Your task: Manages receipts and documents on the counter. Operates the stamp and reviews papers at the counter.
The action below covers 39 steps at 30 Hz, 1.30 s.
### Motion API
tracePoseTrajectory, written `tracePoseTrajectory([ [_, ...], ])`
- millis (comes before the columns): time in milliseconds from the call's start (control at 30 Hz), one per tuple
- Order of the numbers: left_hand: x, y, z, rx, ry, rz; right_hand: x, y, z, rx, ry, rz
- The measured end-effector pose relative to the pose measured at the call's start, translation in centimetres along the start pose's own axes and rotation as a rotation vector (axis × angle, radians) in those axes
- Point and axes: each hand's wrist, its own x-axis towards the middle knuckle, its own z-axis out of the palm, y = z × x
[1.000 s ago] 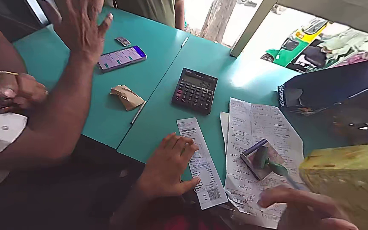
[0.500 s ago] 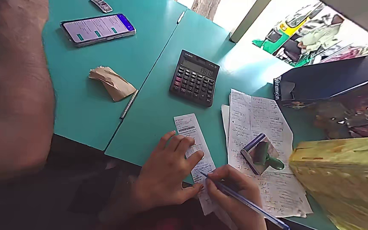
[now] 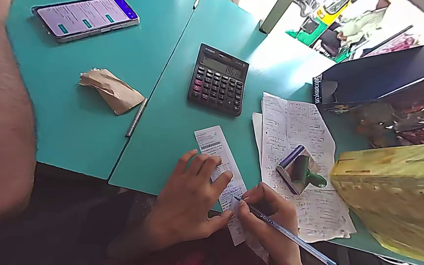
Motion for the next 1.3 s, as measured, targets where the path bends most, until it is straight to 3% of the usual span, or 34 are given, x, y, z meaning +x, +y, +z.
tracePoseTrajectory([
  [700,0.0,-0.1,-0.1,-0.008,0.000,-0.010,0.0,0.3,-0.1,0.022,0.003,0.005],
  [1033,-0.1,-0.3,-0.2,-0.016,0.039,0.009,-0.2,0.7,-0.9,-0.040,-0.008,-0.079],
  [1200,0.0,-0.1,-0.1,-0.091,0.201,-0.235,-0.5,-0.7,-4.0,0.248,0.006,-0.230],
  [1300,0.6,0.4,0.4,-0.044,0.297,-0.450,-0.6,-0.9,-6.6,0.183,0.038,-0.361],
])
